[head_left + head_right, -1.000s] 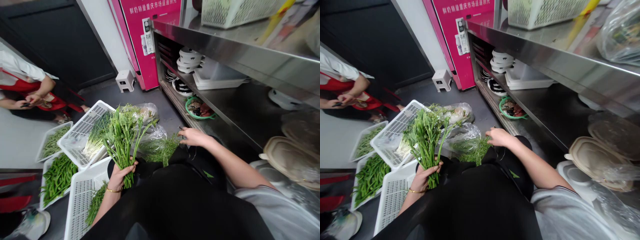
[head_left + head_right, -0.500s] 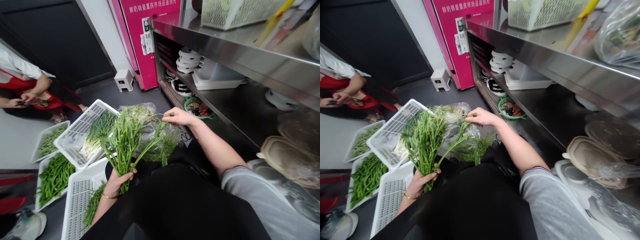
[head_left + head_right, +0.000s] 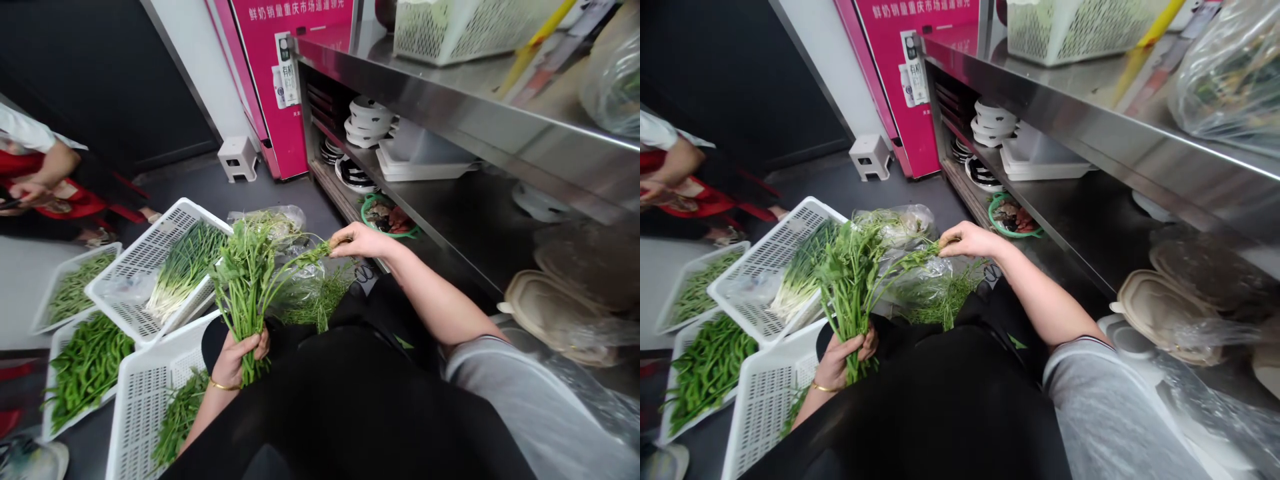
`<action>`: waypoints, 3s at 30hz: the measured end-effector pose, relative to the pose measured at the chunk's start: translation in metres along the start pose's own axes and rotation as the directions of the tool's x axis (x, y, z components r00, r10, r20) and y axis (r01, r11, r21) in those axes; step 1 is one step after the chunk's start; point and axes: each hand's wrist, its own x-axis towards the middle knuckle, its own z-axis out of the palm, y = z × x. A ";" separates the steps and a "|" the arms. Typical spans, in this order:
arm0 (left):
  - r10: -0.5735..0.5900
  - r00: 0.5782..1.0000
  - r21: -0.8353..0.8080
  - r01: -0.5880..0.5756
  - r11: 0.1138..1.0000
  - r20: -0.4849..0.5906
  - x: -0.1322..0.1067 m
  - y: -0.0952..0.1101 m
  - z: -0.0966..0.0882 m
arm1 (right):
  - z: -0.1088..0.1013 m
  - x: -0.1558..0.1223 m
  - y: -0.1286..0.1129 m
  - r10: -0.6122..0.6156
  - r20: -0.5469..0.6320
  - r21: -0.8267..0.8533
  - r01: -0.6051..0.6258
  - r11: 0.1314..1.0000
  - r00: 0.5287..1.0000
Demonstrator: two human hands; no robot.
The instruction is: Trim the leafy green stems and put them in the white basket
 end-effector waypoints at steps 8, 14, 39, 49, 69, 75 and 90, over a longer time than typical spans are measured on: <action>-0.016 0.998 -0.058 0.020 0.998 0.062 -0.003 -0.003 0.000 | 0.036 0.017 0.005 0.006 -0.288 0.227 0.063 0.972 0.957; -0.001 0.999 -0.289 0.012 0.957 0.040 0.000 -0.007 0.008 | 0.060 0.021 0.007 0.106 -0.176 0.541 0.006 0.841 0.979; 0.003 0.997 -0.372 0.028 0.928 0.081 0.010 -0.008 -0.006 | 0.044 0.064 -0.032 0.107 -0.439 0.708 0.271 0.652 0.892; 0.093 0.985 -0.397 -0.029 0.917 0.143 0.009 0.001 -0.032 | -0.034 -0.023 -0.012 0.015 -0.679 0.558 0.502 0.661 0.734; 0.059 0.970 -0.358 0.030 0.933 0.235 0.002 -0.003 -0.012 | 0.104 0.058 -0.060 -0.510 -0.076 -0.491 0.413 0.767 0.857; 0.060 0.998 -0.342 -0.059 0.938 -0.007 -0.010 -0.005 -0.029 | 0.084 0.058 -0.041 -0.236 0.106 0.157 0.218 0.963 0.966; 0.102 0.968 -0.393 -0.188 0.900 -0.230 -0.003 0.003 -0.039 | 0.165 0.064 -0.114 -0.265 0.003 0.455 0.235 0.859 0.964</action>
